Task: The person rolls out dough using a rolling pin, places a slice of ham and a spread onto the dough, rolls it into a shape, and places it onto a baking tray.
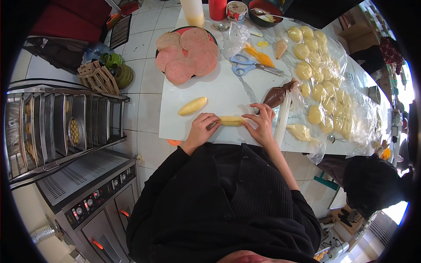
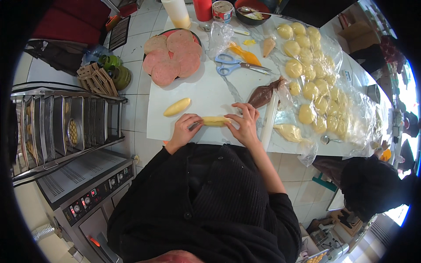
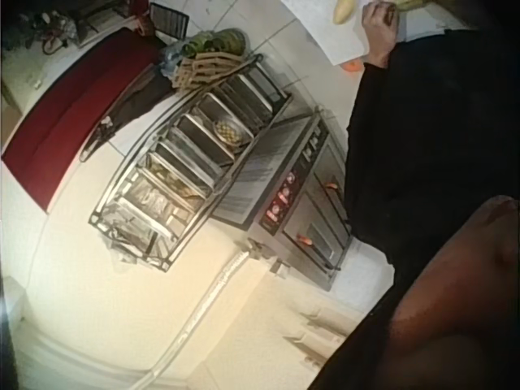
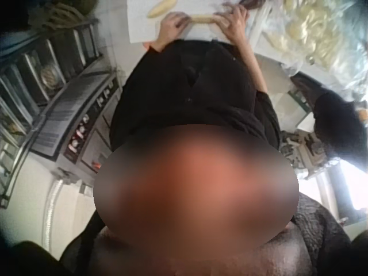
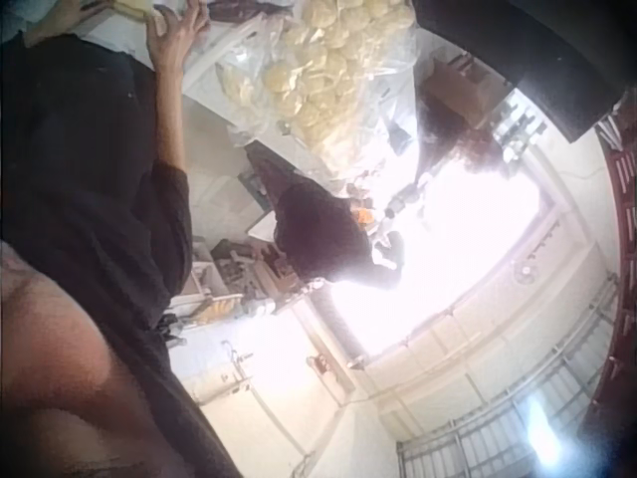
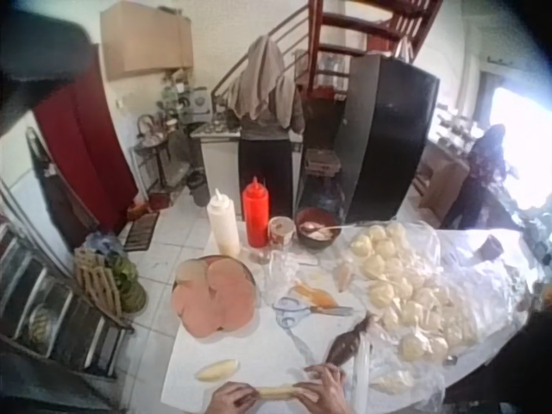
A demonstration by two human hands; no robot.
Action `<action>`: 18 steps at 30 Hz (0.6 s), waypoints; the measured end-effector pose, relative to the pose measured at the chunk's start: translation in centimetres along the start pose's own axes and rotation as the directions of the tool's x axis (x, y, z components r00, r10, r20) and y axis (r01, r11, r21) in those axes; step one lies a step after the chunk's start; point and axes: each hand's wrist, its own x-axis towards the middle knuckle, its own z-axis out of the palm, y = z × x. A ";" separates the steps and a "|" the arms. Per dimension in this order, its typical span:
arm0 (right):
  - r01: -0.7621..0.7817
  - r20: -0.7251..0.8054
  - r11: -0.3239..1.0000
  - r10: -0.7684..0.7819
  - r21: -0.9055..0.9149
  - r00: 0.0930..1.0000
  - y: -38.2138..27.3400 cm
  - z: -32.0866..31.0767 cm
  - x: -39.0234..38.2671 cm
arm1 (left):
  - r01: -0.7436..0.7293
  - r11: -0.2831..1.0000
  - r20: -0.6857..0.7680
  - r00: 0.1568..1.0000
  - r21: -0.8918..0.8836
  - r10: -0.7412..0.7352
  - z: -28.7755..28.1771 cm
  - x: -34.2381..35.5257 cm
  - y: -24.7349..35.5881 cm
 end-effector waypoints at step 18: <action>-0.023 0.137 0.984 -0.002 0.179 0.991 0.6 0.6 -1.2 | -0.107 0.994 0.150 0.983 0.023 0.102 -0.3 0.2 -0.2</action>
